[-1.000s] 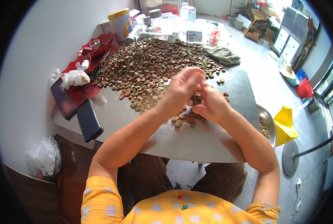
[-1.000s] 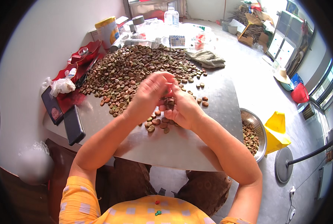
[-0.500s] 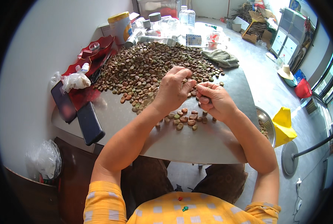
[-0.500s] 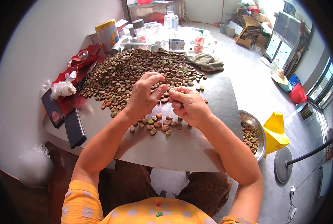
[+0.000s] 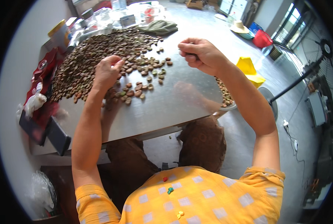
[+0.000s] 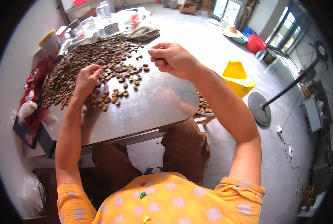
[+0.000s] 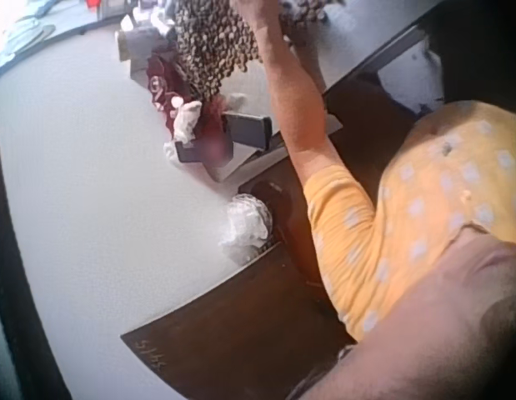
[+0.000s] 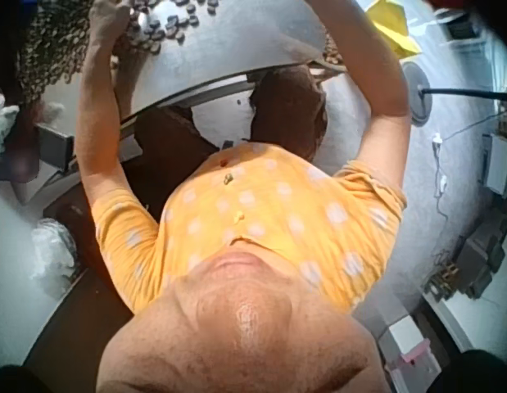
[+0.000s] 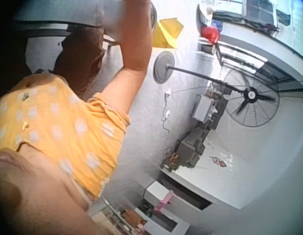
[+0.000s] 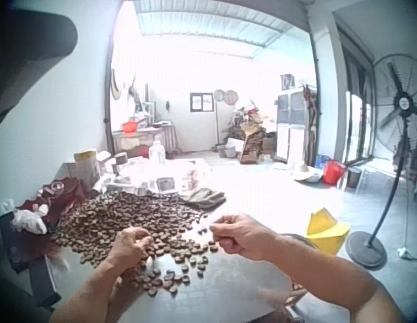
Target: The person sits at a metal table and manually sorts a large pile of green coffee beans. They pick up individual beans, inspect them, and place them into a metal colander to the right. The person occasionally spreads the beans across the table to facilitate the sorting process.
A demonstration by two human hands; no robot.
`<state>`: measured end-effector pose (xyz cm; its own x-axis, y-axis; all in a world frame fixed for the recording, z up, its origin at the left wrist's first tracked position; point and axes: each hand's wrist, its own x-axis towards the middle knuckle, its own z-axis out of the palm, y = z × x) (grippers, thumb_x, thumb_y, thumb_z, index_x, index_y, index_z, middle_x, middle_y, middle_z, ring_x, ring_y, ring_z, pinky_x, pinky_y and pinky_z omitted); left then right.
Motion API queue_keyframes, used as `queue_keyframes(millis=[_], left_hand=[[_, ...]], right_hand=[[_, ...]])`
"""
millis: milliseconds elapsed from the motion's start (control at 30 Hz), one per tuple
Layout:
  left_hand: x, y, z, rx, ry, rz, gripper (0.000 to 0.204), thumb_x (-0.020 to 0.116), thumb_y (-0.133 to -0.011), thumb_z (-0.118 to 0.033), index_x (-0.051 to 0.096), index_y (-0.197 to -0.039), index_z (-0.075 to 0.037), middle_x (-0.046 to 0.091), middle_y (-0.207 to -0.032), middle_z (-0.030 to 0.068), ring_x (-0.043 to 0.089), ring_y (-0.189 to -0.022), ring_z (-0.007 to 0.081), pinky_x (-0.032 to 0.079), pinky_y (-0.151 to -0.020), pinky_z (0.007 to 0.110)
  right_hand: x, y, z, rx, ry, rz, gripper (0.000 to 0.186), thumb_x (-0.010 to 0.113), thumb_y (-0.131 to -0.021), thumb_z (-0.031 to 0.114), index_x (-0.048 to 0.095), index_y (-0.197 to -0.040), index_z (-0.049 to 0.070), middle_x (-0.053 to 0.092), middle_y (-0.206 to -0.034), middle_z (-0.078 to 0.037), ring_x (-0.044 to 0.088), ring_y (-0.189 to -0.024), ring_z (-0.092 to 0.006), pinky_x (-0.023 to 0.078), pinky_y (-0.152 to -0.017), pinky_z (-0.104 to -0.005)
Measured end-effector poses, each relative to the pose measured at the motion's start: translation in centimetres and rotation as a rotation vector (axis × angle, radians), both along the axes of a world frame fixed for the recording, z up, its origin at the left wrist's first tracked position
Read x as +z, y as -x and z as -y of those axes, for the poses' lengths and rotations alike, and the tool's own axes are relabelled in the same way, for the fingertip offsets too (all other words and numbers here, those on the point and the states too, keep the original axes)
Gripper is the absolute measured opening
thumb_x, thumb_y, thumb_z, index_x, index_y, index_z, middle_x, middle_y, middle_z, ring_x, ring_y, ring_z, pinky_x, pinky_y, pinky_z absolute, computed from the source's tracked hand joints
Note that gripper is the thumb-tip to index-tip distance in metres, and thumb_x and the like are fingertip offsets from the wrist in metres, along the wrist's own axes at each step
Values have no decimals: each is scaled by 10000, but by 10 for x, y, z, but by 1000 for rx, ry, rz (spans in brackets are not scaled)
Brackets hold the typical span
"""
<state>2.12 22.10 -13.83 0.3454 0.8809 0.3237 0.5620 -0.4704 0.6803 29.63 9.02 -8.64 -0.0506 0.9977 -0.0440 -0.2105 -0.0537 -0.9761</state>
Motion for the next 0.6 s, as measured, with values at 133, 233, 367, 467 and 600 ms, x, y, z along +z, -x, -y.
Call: queue_keyframes(millis=[133,233,367,467,600], left_hand=[[-7,-8,-1,-53,5,-26,213,616,-866,-183,663,-1006,-29,657,-823,66,598,-704,109,516,-570,253],[-6,-15,4,-59,-9,3,221,637,-840,-197,673,-956,-13,673,-781,112,629,-685,160,497,-642,296],[-9,-11,1,-21,-18,-3,219,643,-834,-197,675,-954,-17,681,-789,115,643,-695,165,498,-645,298],[-6,-8,4,-13,-48,-32,219,639,-832,-205,676,-944,-20,683,-806,125,654,-732,198,501,-675,314],[-5,-11,5,-27,-72,-68,219,616,-834,-221,678,-942,-41,679,-835,145,658,-778,255,501,-719,348]], right_hand=[[-22,-77,56,-223,85,50,147,593,-908,145,535,-983,33,547,-782,-29,446,-548,-40,339,-425,-146],[-69,-140,70,-358,181,95,152,565,-922,155,537,-1009,33,586,-840,-52,547,-644,-75,433,-493,-178],[-99,-166,69,-537,545,808,339,512,-946,289,511,-1181,44,611,-1003,-73,581,-1036,-159,523,-806,-427],[-99,-166,66,-546,399,793,393,510,-941,311,491,-1243,61,592,-1045,-36,538,-1009,-129,482,-811,-443],[-77,-121,60,-502,-38,842,310,535,-919,219,587,-1145,13,638,-1094,-131,605,-967,-211,500,-782,-329]])
